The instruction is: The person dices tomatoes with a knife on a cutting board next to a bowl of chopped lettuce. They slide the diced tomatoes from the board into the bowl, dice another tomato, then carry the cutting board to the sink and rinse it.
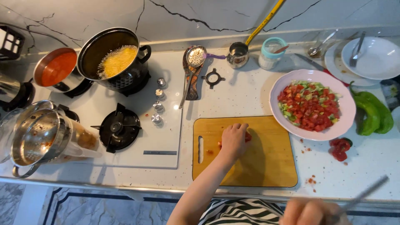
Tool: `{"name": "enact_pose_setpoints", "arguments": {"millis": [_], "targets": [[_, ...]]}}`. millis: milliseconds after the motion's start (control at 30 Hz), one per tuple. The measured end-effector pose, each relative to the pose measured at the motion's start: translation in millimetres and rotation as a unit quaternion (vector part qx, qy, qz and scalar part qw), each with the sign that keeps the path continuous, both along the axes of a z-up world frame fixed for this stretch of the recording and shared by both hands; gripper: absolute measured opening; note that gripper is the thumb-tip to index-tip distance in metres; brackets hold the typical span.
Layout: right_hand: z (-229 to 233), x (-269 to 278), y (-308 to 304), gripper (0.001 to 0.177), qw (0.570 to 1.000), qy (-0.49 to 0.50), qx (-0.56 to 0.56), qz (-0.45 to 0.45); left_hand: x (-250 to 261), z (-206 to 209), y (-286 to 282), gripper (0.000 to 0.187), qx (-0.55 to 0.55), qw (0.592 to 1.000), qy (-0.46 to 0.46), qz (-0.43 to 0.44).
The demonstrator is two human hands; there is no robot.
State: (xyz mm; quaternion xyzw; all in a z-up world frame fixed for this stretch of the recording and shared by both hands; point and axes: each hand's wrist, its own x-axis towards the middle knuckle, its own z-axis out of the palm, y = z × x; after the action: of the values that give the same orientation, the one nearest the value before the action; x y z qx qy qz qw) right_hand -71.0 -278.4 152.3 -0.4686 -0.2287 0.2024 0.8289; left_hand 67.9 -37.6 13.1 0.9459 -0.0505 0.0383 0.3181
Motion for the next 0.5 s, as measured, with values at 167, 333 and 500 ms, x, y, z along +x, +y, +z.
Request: {"name": "enact_pose_setpoints", "arguments": {"millis": [167,333,500], "targets": [[2.6,18.4,-15.8,0.016,0.999,0.042,-0.020,-0.006,12.3,-17.8,0.5,0.030,0.021,1.000,-0.005,-0.002],[-15.0,27.2,-7.9,0.022,0.994,0.109,-0.017,0.007,-24.3,24.7,36.4,0.033,-0.049,0.995,-0.076,0.054],[-36.0,56.4,33.2,0.030,0.978,0.154,-0.141,-0.004,-78.8,29.1,77.1,0.040,-0.075,0.988,-0.044,0.126]]}}
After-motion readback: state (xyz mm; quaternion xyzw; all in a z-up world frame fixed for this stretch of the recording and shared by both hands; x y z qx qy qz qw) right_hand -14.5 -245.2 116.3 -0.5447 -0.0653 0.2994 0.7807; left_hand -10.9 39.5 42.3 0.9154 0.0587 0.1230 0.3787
